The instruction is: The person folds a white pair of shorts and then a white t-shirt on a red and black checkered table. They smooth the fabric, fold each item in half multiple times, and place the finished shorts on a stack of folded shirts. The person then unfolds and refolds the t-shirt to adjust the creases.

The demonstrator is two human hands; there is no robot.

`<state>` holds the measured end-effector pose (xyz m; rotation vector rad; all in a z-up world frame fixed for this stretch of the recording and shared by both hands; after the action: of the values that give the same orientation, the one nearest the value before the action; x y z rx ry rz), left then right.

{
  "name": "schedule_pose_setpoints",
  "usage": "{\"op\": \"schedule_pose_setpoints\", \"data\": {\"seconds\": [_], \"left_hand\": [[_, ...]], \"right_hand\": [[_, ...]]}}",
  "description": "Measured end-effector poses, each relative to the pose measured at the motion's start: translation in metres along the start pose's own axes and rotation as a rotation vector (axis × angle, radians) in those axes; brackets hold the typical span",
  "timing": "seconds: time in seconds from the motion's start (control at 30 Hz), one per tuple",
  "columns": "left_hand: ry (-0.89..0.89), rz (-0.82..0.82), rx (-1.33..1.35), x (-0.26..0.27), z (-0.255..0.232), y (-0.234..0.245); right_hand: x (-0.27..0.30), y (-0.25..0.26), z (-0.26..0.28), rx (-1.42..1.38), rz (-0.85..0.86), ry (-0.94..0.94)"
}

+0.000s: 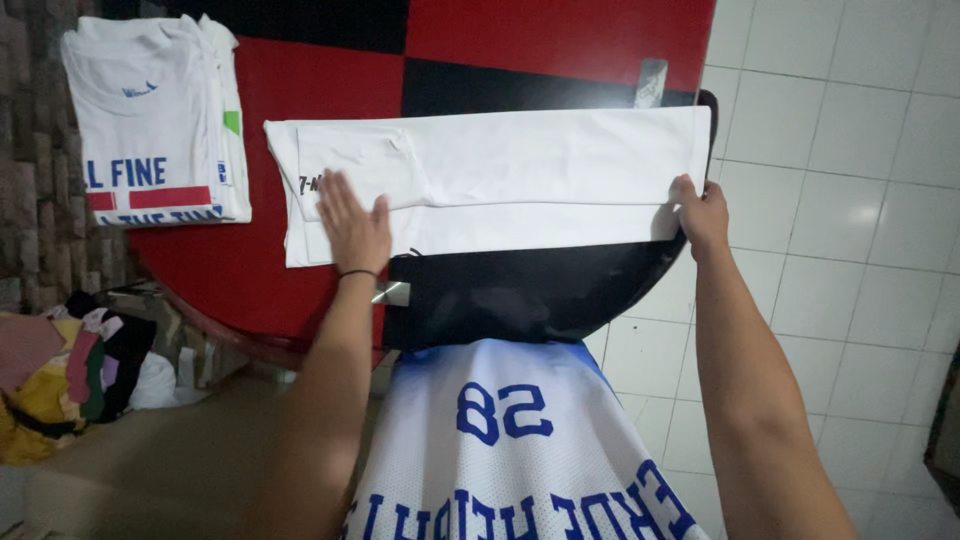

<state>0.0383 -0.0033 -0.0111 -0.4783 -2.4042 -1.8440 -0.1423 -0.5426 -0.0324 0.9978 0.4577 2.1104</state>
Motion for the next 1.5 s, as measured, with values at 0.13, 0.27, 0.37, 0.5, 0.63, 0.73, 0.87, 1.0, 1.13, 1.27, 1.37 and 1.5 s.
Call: {"op": "schedule_pose_setpoints", "data": {"seconds": [0.13, 0.27, 0.37, 0.5, 0.63, 0.73, 0.87, 1.0, 1.13, 1.27, 1.37, 1.5], "left_hand": [[0.022, 0.054, -0.096, 0.006, 0.030, 0.007], [0.020, 0.044, -0.109, 0.003, 0.055, 0.018], [-0.005, 0.033, -0.098, 0.003, 0.057, 0.021], [-0.048, -0.054, -0.150, 0.009, 0.032, 0.030], [-0.515, 0.131, -0.005, 0.019, -0.051, 0.007], [-0.680, 0.166, -0.153, 0.021, -0.113, -0.010], [-0.600, 0.246, -0.196, 0.027, -0.128, -0.013], [-0.594, 0.234, -0.237, 0.031, -0.117, -0.016], [-0.589, 0.187, -0.184, 0.028, -0.109, -0.027], [-0.709, -0.059, -0.028, 0.026, -0.103, -0.027], [-0.786, -0.224, 0.062, 0.031, -0.093, -0.018], [-0.696, -0.314, 0.099, 0.032, -0.078, -0.005]], "right_hand": [[0.016, -0.007, 0.005, 0.141, -0.019, 0.017], [0.027, -0.019, -0.005, 0.202, -0.141, 0.167], [0.035, -0.031, -0.022, 0.166, -0.219, 0.220], [0.059, -0.045, -0.021, 0.458, -0.607, 0.279], [0.100, -0.124, 0.024, 0.304, -0.217, 0.917], [0.139, -0.186, 0.050, 0.701, 0.046, 0.995], [0.152, -0.178, 0.062, 0.811, 0.133, 0.933], [0.123, -0.117, 0.047, 0.746, 0.058, 0.789], [0.091, -0.072, 0.034, 0.843, -0.055, 0.631], [0.086, -0.052, 0.032, 0.843, -0.054, 0.680], [0.097, -0.042, 0.031, 0.817, -0.048, 0.888], [0.100, -0.038, 0.022, 0.916, -0.059, 1.031]]}}
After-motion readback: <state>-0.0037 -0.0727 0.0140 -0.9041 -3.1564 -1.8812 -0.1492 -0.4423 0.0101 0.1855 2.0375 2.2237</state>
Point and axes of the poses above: each hand's wrist, its own x-axis away from the middle knuckle, its own y-axis out of the back of the hand, z = x × y, the point moved 4 cm from there along -x, towards the middle knuckle, and after that the axes turned 7 degrees about -y, right-handed, at the moved point
